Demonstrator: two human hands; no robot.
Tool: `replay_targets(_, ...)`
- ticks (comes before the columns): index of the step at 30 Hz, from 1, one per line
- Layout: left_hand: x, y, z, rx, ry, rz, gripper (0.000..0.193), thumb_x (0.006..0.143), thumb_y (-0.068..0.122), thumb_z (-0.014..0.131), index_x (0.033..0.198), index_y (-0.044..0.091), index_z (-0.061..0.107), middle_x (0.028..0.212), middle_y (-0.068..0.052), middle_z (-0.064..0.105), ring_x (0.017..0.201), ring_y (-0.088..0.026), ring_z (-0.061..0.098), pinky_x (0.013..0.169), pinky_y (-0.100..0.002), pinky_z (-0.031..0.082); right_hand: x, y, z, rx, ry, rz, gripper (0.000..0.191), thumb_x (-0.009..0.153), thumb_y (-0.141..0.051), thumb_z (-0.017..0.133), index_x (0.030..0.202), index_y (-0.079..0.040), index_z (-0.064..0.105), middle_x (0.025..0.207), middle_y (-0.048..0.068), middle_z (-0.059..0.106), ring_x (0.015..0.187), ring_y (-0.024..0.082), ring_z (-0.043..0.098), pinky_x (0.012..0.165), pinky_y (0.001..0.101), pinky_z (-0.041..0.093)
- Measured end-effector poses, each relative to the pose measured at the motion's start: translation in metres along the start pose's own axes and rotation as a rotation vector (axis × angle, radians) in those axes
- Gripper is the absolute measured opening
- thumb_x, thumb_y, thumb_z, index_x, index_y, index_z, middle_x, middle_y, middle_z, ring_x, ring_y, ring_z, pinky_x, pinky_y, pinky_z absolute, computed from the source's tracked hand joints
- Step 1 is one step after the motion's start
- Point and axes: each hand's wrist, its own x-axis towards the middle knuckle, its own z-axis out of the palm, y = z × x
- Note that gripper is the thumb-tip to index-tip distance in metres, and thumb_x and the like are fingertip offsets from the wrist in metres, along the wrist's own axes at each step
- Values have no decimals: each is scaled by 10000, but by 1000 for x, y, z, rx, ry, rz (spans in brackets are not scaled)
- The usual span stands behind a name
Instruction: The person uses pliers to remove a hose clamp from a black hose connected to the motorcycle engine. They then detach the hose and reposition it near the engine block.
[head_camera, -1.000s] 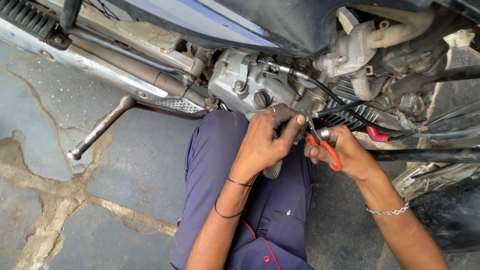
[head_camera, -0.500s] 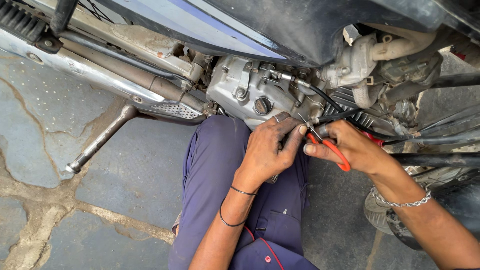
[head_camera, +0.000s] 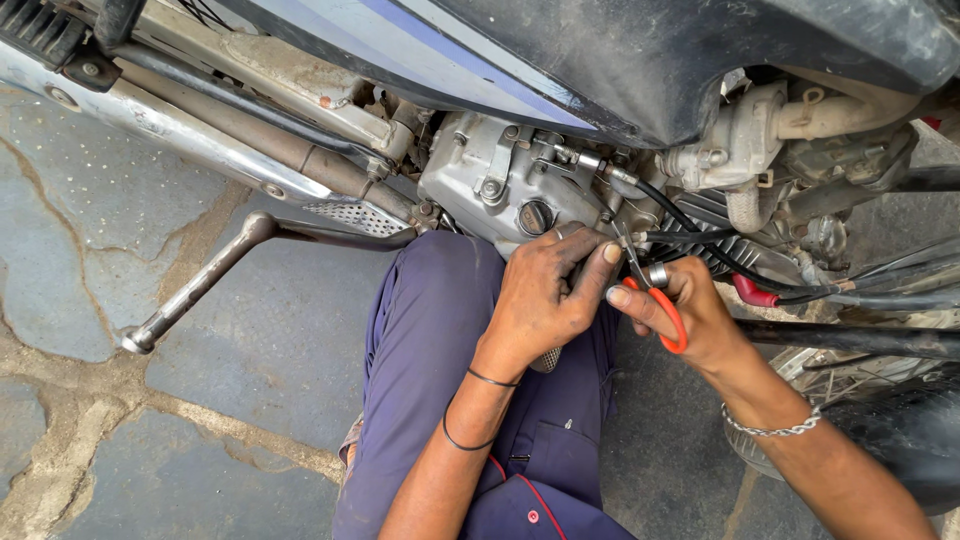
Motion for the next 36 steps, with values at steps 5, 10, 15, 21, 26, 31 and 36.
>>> replay_targets(5, 6, 2, -2, -36, 17, -10, 252, 1003, 250, 609, 940, 39, 731, 833, -110, 712, 773, -276, 683, 707, -380, 521, -4, 14, 11, 51, 81, -35, 304, 832, -252, 800, 661, -51, 648, 543, 18, 597, 470, 97, 555, 449, 247, 421)
replay_targets(10, 4, 3, -3, -34, -44, -51, 240, 962, 246, 627, 902, 43, 738, 753, -104, 682, 681, -264, 654, 639, -376, 492, -8, 3, -4, 115, -107, -66, 342, 886, -341, 758, 794, -20, 687, 693, 44, 651, 658, 123, 624, 620, 287, 509)
replay_targets(15, -2, -1, -1, 37, -43, 56, 193, 963, 227, 635, 953, 67, 743, 844, -95, 677, 778, -273, 661, 687, -380, 506, -3, -8, -12, 38, -238, -105, 478, 943, -481, 663, 850, -13, 693, 805, 61, 679, 790, 137, 641, 723, 303, 514)
replay_targets(21, -11, -5, 3, 64, -26, 128, 193, 976, 210, 630, 1083, 73, 714, 960, -97, 679, 874, -296, 670, 761, -406, 530, 2, -15, -23, -49, -253, -1, 328, 875, -310, 790, 862, -5, 670, 768, -4, 578, 720, 87, 506, 613, 280, 425)
replay_targets(26, -11, -7, 4, 89, -29, 117, 170, 976, 205, 636, 1060, 82, 720, 936, -95, 674, 858, -294, 672, 749, -396, 530, 4, -14, -26, -50, -192, 30, 296, 758, -246, 863, 886, -18, 722, 711, -54, 587, 656, 55, 498, 567, 263, 409)
replay_targets(31, -10, -9, 4, 68, -23, 96, 164, 978, 207, 641, 1024, 74, 725, 875, -89, 660, 796, -280, 657, 722, -381, 517, 2, 1, -26, 29, -168, 49, 249, 766, -244, 860, 888, -77, 721, 605, -59, 510, 552, 46, 460, 498, 241, 353)
replay_targets(36, -6, -11, 2, -64, -25, 48, 197, 983, 227, 638, 983, 55, 735, 828, -66, 643, 734, -224, 642, 674, -342, 506, -2, 24, -13, 137, -152, -5, 272, 810, -226, 851, 682, -58, 680, 531, -20, 546, 468, 76, 489, 441, 258, 362)
